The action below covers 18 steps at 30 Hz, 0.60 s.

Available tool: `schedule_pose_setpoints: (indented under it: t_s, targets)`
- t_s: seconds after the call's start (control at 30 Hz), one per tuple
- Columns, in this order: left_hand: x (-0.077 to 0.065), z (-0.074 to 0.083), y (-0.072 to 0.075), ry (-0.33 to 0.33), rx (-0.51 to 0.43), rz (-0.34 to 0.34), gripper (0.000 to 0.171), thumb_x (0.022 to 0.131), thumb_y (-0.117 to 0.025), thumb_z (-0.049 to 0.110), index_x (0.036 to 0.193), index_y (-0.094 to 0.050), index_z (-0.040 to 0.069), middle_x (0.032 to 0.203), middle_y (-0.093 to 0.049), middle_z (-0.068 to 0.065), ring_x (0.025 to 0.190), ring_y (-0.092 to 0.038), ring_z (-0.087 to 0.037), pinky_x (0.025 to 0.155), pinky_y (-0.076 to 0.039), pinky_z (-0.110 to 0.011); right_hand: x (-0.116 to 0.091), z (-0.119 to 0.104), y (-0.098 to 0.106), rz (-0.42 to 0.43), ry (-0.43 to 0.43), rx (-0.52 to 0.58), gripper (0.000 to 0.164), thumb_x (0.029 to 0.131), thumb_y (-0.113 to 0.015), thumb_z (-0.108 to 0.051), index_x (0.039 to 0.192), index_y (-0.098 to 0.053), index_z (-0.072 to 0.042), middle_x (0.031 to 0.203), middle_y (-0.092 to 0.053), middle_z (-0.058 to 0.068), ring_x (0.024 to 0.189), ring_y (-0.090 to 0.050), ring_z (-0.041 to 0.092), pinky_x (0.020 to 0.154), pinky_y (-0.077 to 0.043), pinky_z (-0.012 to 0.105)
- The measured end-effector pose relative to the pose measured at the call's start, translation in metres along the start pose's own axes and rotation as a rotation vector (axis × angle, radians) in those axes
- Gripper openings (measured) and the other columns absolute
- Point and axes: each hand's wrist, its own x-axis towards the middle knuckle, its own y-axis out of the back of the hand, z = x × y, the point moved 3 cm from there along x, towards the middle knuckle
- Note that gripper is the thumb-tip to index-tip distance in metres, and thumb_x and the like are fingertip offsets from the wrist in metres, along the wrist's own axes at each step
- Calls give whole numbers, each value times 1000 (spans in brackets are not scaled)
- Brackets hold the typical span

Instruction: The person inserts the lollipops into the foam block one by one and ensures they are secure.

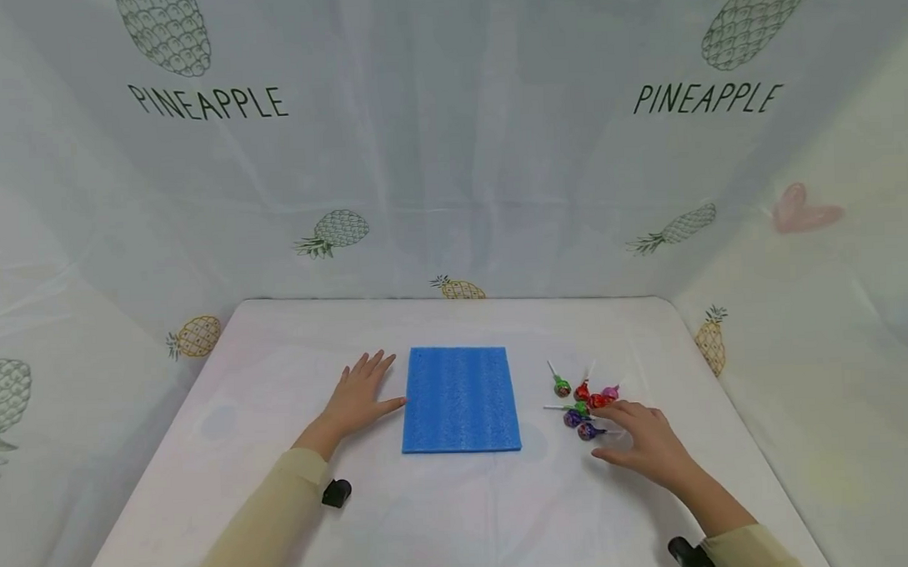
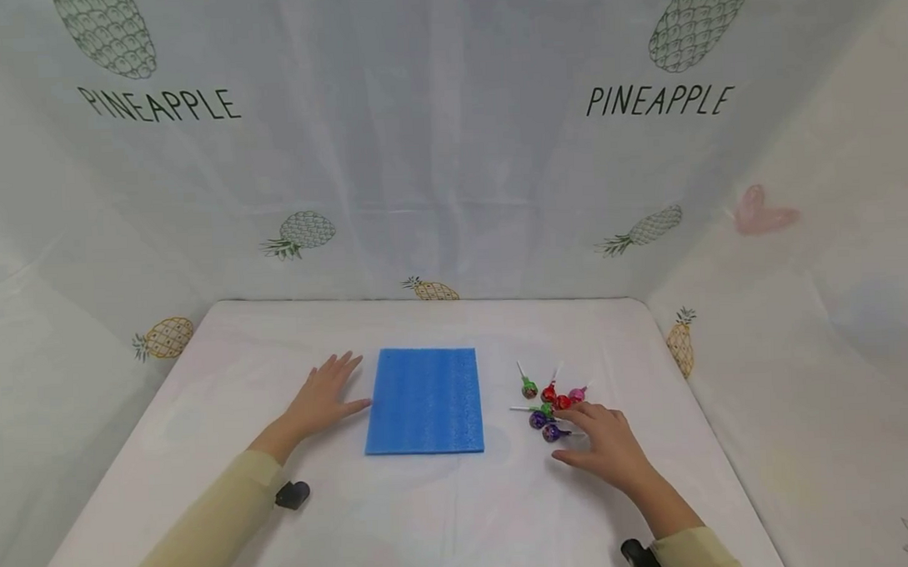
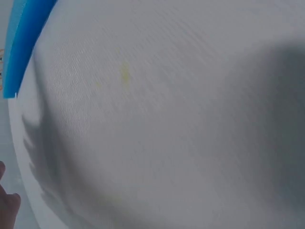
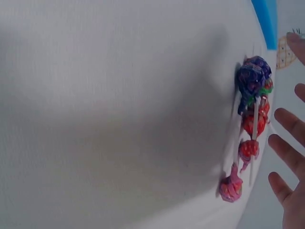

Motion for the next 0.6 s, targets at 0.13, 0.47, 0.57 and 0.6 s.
schedule_pose_setpoints:
  t_s: [0.13, 0.47, 0.57, 0.6]
  targets:
    - [7, 0, -4, 21, -95, -32, 93, 84, -67, 58, 154, -28, 11, 159, -22, -17, 145, -13, -41, 110, -11, -66, 4, -2, -9, -1, 3, 66, 50, 71, -87, -33, 113, -71, -12, 114, -67, 7, 107, -59, 35, 92, -39, 61]
    - [12, 1, -13, 28, -221, -87, 101, 79, -76, 53, 155, -26, 11, 159, -20, -18, 144, -7, -47, 109, -1, -67, 14, 1, -22, -29, -31, 158, 36, 72, -87, -15, 105, -74, -12, 104, -67, 0, 95, -64, 23, 82, -52, 47]
    - [13, -1, -15, 18, -215, -105, 100, 78, -76, 52, 155, -26, 11, 159, -20, -18, 144, -5, -46, 110, 0, -66, 16, 2, -25, -47, -50, 178, 33, 73, -86, -12, 104, -74, -12, 104, -67, 1, 96, -63, 24, 82, -52, 47]
    - [13, -1, -15, 16, -215, -108, 100, 78, -77, 51, 155, -27, 11, 159, -20, -18, 144, -5, -46, 110, 0, -66, 17, 2, -26, -49, -52, 177, 33, 73, -86, -11, 103, -74, -12, 104, -67, 1, 97, -63, 25, 83, -52, 47]
